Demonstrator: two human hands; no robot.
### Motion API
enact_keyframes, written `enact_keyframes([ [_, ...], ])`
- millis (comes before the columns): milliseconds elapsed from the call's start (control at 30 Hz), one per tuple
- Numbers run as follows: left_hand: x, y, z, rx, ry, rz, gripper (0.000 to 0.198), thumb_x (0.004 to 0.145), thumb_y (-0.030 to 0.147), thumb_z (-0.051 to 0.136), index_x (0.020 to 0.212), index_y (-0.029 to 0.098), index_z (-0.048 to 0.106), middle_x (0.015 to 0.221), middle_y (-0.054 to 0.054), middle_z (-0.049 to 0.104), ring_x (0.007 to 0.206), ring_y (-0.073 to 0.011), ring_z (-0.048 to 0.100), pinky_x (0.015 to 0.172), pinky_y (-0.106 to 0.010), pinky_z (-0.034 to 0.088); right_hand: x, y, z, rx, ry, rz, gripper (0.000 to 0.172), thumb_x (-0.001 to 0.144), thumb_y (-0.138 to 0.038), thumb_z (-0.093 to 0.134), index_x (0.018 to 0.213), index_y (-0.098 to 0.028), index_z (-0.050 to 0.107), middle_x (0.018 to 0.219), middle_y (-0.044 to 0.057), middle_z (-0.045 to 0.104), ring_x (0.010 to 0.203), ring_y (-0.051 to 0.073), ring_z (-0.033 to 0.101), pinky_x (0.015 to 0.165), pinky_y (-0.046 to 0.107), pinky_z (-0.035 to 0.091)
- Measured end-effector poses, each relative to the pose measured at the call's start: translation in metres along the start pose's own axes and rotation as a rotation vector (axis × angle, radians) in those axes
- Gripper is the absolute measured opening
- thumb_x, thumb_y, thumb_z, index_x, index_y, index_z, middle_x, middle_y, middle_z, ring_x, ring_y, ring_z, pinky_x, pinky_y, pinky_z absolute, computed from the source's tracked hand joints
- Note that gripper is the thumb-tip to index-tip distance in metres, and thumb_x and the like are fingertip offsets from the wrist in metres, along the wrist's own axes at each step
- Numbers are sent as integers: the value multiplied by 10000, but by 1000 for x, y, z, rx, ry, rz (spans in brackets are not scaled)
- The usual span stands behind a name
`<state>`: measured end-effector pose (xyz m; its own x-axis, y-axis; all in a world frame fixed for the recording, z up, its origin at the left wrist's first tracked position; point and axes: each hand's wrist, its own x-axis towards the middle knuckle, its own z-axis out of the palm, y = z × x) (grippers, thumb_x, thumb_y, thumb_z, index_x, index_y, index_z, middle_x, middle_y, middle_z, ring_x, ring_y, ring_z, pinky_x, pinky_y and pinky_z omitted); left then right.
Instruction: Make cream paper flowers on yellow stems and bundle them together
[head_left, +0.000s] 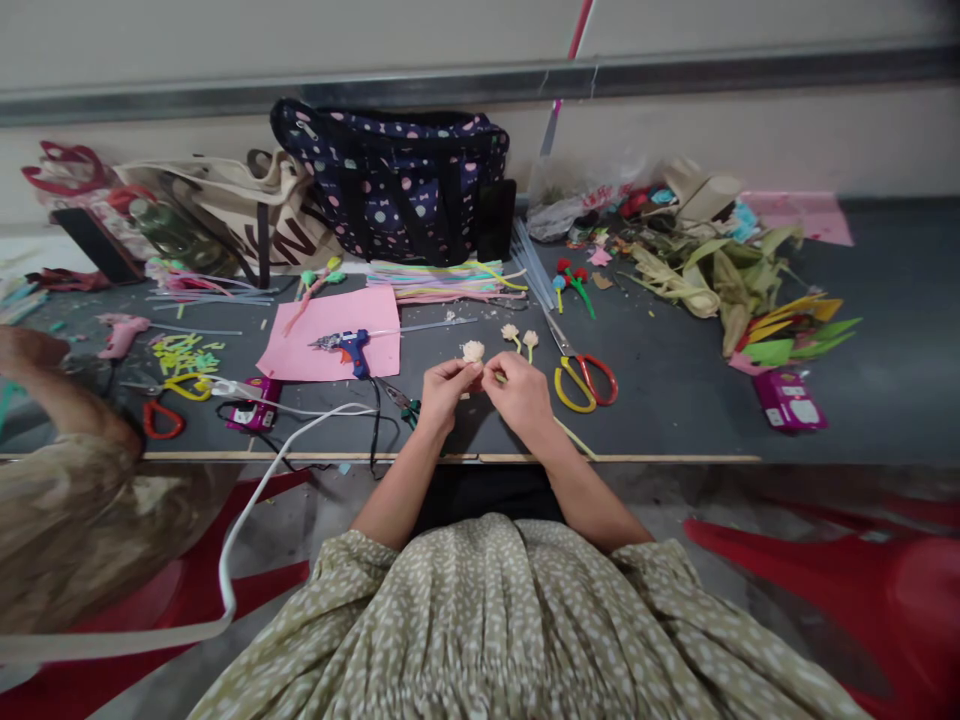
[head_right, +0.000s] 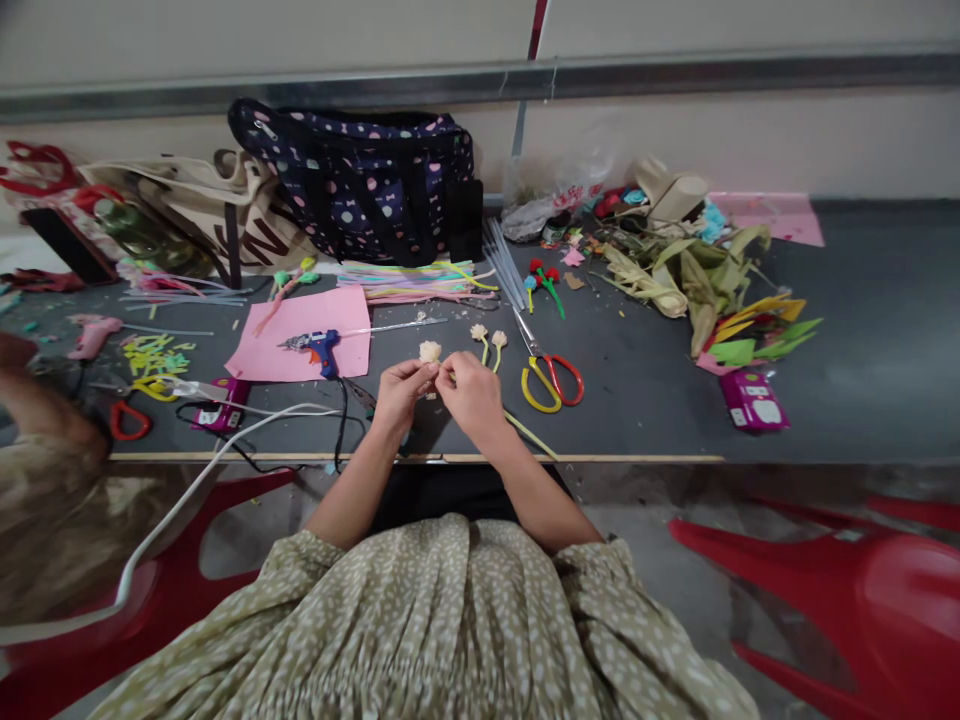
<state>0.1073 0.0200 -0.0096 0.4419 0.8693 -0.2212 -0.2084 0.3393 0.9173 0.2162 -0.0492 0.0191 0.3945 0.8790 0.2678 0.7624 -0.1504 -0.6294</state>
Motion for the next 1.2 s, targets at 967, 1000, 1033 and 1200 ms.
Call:
enact_keyframes([
  [967, 4, 0, -10, 63, -42, 118, 218, 600, 315, 815, 740, 166, 739, 671, -16, 681, 581, -95, 577, 621, -237, 489, 10, 15, -3, 532, -137, 178, 188, 731, -335, 597, 679, -157, 632, 608, 1, 625, 522, 95, 509, 530, 215, 406],
  [1000, 4, 0, -10, 56, -38, 107, 217, 596, 313, 817, 733, 164, 737, 662, -14, 677, 571, -90, 575, 611, -231, 487, 10, 15, -3, 530, -137, 180, 187, 730, -335, 598, 678, -158, 630, 606, 1, 622, 522, 96, 508, 528, 214, 405],
  [1033, 5, -1, -10, 50, -33, 99, 213, 593, 309, 818, 724, 164, 735, 652, -11, 673, 561, -83, 571, 601, -224, 484, 10, 15, -2, 528, -138, 181, 186, 727, -335, 599, 676, -159, 628, 603, -1, 619, 523, 96, 507, 527, 213, 405],
  [1200, 7, -2, -8, 26, -16, 76, 155, 601, 258, 796, 700, 163, 725, 631, 1, 666, 546, -70, 573, 597, -208, 478, 10, 17, 1, 534, -139, 191, 177, 720, -327, 595, 676, -159, 627, 603, 2, 621, 522, 98, 511, 530, 215, 411],
])
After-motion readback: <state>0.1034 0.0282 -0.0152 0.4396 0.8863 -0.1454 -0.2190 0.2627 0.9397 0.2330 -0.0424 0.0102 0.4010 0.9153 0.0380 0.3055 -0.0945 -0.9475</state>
